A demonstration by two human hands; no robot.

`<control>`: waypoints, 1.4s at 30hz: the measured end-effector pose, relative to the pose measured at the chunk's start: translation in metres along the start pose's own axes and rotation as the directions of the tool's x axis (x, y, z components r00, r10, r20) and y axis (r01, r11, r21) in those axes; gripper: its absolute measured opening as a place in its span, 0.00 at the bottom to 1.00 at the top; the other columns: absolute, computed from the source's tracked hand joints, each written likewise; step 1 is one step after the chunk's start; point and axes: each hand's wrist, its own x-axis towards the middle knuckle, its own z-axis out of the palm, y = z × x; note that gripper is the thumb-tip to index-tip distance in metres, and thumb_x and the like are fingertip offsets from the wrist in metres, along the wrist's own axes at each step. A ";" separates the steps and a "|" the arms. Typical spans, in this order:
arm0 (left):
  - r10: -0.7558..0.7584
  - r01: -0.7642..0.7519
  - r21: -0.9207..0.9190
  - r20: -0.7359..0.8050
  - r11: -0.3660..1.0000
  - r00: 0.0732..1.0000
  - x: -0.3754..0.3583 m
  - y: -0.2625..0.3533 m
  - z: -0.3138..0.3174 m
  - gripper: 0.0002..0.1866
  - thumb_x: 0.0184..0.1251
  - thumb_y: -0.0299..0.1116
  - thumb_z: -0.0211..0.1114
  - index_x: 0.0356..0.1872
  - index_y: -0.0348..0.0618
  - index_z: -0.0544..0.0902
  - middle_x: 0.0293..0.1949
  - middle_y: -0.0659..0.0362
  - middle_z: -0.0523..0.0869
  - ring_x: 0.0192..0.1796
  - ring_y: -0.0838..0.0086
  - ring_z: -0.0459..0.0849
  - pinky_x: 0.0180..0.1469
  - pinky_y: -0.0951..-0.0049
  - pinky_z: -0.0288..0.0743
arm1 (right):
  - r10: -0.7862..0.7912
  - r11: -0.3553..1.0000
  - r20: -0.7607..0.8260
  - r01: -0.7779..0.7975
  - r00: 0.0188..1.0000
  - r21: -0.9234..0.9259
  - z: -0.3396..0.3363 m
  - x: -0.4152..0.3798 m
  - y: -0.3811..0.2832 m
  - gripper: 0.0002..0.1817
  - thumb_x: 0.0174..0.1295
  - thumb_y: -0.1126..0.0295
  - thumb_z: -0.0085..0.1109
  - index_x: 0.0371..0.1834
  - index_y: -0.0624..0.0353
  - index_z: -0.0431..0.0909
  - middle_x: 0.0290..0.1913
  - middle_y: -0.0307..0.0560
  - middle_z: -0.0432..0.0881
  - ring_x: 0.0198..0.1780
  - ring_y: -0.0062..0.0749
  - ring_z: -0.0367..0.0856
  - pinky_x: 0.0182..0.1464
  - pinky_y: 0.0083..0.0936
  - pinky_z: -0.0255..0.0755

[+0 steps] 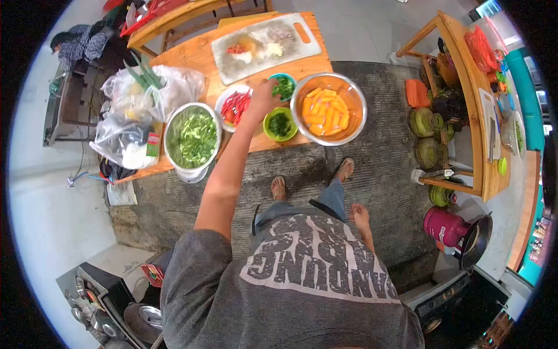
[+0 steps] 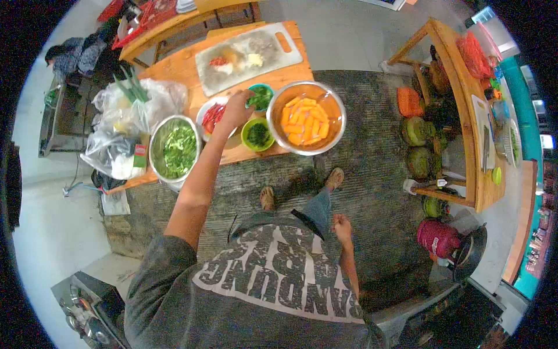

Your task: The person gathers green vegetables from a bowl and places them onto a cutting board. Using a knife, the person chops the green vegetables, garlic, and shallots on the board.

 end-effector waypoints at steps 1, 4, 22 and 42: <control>-0.058 0.054 0.070 0.055 0.996 0.997 0.013 -0.001 0.009 0.19 0.51 0.28 0.71 0.46 0.39 0.79 0.44 0.43 0.83 0.47 0.49 0.83 0.50 0.57 0.78 | -0.012 0.999 -0.004 0.012 1.000 0.045 -0.012 0.006 -0.009 0.11 0.73 0.64 0.51 0.50 0.58 0.75 0.36 0.41 0.82 0.28 0.20 0.77 0.29 0.21 0.73; -0.182 0.139 0.263 0.150 0.955 0.972 0.041 -0.005 0.033 0.25 0.45 0.28 0.70 0.51 0.43 0.79 0.45 0.44 0.82 0.47 0.50 0.84 0.50 0.55 0.79 | -0.003 0.999 -0.030 0.004 1.000 0.035 -0.062 0.024 -0.008 0.11 0.74 0.64 0.50 0.49 0.59 0.75 0.38 0.41 0.82 0.29 0.22 0.78 0.30 0.23 0.74; -0.522 0.489 0.216 0.136 0.845 0.842 0.039 -0.003 0.049 0.28 0.51 0.26 0.68 0.58 0.40 0.76 0.56 0.45 0.80 0.58 0.50 0.78 0.59 0.58 0.74 | -0.188 0.758 0.017 0.156 0.982 -0.633 -0.387 0.142 0.026 0.10 0.64 0.68 0.49 0.32 0.56 0.80 0.23 0.43 0.78 0.28 0.33 0.79 0.33 0.31 0.71; -0.502 0.493 0.500 -0.128 0.712 0.855 0.052 -0.010 0.028 0.07 0.60 0.29 0.56 0.32 0.41 0.82 0.32 0.48 0.86 0.32 0.52 0.85 0.34 0.54 0.75 | -0.314 0.827 -0.712 -0.187 0.628 -0.530 -0.451 0.246 -0.220 0.07 0.56 0.69 0.58 0.28 0.59 0.84 0.29 0.53 0.85 0.34 0.50 0.84 0.38 0.42 0.77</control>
